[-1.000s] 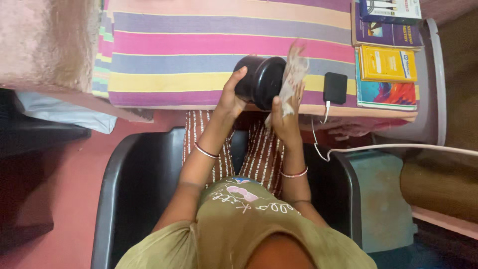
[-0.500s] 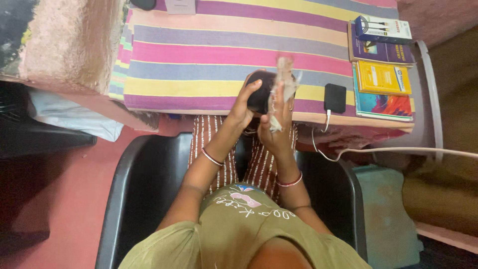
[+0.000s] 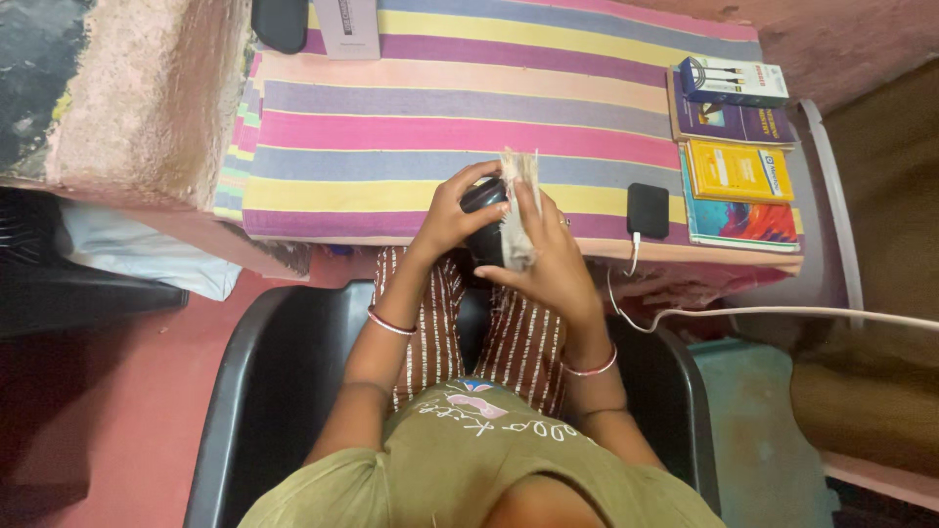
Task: The person wipes a striped table mat with a cloth, then cleans a power bank, a white box, a black tumbler, a cable box, and several books one by one. The person moves each item aside to wipe the mat underneath before returning the items to the table.
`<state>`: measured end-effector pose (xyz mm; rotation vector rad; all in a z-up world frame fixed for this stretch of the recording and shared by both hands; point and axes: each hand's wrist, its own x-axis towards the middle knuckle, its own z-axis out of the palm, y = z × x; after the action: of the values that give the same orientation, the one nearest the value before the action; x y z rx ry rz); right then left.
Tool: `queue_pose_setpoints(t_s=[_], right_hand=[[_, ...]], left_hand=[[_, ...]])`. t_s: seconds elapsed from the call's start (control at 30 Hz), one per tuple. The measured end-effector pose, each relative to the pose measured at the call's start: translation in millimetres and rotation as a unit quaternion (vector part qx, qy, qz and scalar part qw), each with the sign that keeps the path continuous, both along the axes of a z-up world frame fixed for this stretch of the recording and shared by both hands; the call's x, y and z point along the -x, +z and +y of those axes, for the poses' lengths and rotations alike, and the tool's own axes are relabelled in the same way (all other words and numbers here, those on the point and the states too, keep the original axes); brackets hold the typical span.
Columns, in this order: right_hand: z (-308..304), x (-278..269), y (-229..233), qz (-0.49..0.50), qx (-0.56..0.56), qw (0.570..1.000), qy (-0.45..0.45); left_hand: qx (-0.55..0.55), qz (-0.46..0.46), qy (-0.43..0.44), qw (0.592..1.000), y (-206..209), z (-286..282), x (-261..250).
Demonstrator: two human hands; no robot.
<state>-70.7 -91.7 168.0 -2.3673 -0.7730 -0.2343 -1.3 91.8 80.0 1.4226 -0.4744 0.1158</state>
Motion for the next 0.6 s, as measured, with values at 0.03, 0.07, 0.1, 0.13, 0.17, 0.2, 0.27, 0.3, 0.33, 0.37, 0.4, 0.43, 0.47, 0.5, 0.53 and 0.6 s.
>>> queue_pose_setpoints(t_s=[0.03,0.07,0.1,0.13,0.17,0.2,0.27,0.3,0.33,0.37,0.4,0.43,0.47,0.5,0.53,0.6], right_hand=[[9.8,9.5,-3.3,-0.058,0.055,0.996,-0.040],[17.1,16.6,-6.0,-0.116,0.110,0.984,-0.080],[21.1,21.7,-7.8,-0.133,0.125,0.980,-0.083],[22.7,26.0,-9.6,-0.150,0.140,0.975,-0.086],[22.7,24.9,-11.2,-0.170,0.155,0.969,-0.087],[19.5,22.6,-13.0,-0.164,0.137,0.975,-0.065],[7.4,15.3,-19.4,-0.151,0.099,0.983,-0.022],[-0.9,10.5,-23.8,-0.055,0.017,0.998,-0.002],[-8.5,3.4,-28.6,0.042,-0.064,0.997,0.017],[-16.2,-2.1,-33.1,0.137,-0.144,0.979,0.035],[-20.2,-6.1,-38.6,0.177,-0.213,0.959,0.056],[-21.2,-8.9,-43.5,0.216,-0.280,0.932,0.078],[-22.0,-9.0,-46.3,0.254,-0.346,0.898,0.099],[-20.1,-7.2,-47.9,0.227,-0.343,0.906,0.101],[-16.5,-3.3,-48.1,0.200,-0.340,0.913,0.103],[-10.9,8.2,-42.1,0.120,-0.252,0.957,0.084]], left_hand=[[-0.027,-0.008,0.011,1.000,-1.3,-1.7,-1.0],[-0.018,-0.003,0.003,1.000,-3.2,-2.9,-1.6],[-0.009,0.001,-0.003,1.000,-5.0,-4.0,-2.7],[0.000,0.004,-0.010,1.000,-7.1,-5.4,-2.2],[0.008,0.042,-0.011,0.999,-7.9,-5.8,-2.8],[0.017,0.079,-0.012,0.997,-8.5,-6.7,-2.4],[0.033,0.118,-0.019,0.992,-9.4,-4.8,0.5],[0.044,0.120,-0.026,0.991,-10.1,-4.8,2.9],[0.055,0.122,-0.033,0.990,-10.4,-4.8,4.9],[0.053,0.078,-0.038,0.995,-10.3,-5.1,5.9],[0.051,0.035,-0.043,0.997,-10.0,-4.1,7.1],[0.048,-0.009,-0.047,0.998,-9.3,-2.9,7.8],[0.056,0.016,-0.065,0.996,-8.8,-2.5,8.6],[0.064,0.042,-0.082,0.994,-8.8,-1.0,10.2],[0.073,0.068,-0.098,0.990,-9.0,0.0,10.9],[0.090,0.109,-0.123,0.982,-10.4,-1.2,9.7]])
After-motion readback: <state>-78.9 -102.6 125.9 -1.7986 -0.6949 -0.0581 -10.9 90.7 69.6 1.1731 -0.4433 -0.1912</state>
